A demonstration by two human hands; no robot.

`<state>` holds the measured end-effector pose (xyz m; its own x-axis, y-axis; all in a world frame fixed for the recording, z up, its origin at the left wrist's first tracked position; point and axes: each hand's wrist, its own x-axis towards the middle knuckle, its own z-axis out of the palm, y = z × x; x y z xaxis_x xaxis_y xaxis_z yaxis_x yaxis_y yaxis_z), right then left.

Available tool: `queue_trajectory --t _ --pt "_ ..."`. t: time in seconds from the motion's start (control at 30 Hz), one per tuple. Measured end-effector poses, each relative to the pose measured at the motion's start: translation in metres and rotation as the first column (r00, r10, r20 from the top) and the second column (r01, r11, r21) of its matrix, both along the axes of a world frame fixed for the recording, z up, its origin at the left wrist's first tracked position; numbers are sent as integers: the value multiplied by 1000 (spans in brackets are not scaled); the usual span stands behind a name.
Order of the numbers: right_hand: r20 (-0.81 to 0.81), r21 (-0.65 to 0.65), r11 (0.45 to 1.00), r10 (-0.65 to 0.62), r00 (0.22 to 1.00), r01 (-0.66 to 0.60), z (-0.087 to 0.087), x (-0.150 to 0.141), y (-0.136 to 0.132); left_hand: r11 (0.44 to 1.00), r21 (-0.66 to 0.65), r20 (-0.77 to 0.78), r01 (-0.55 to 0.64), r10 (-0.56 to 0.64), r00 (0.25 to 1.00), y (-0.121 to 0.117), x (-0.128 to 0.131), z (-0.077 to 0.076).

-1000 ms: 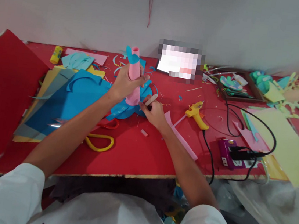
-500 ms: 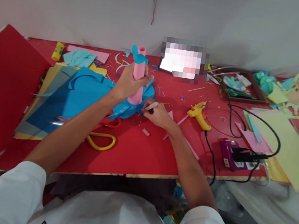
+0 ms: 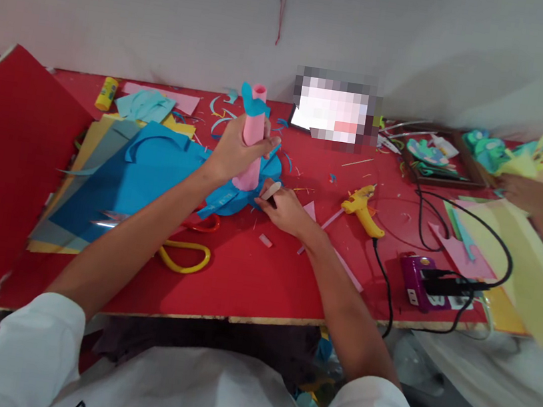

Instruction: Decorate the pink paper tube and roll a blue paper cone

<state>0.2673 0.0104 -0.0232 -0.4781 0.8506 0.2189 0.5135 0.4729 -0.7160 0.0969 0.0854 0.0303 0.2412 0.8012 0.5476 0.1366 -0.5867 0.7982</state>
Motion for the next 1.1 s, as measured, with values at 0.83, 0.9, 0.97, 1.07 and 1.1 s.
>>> queue_trajectory --t 0.83,0.9,0.97,1.07,1.1 --pt "18 -11 1000 9 1000 -8 7 -4 -2 996 -81 55 33 -29 998 -1 0 3" --pt "14 -17 1000 9 1000 -9 8 -4 -2 996 -84 55 31 -26 998 -1 0 3" --pt "10 -22 1000 18 1000 -17 8 -4 -2 996 -85 51 24 -19 999 -1 0 3" --pt "12 -22 999 32 999 -32 9 -4 -3 996 -86 51 24 -19 999 -1 0 3" --pt "11 -19 999 33 999 -33 8 -4 -3 996 -86 54 27 -22 998 -1 0 3"
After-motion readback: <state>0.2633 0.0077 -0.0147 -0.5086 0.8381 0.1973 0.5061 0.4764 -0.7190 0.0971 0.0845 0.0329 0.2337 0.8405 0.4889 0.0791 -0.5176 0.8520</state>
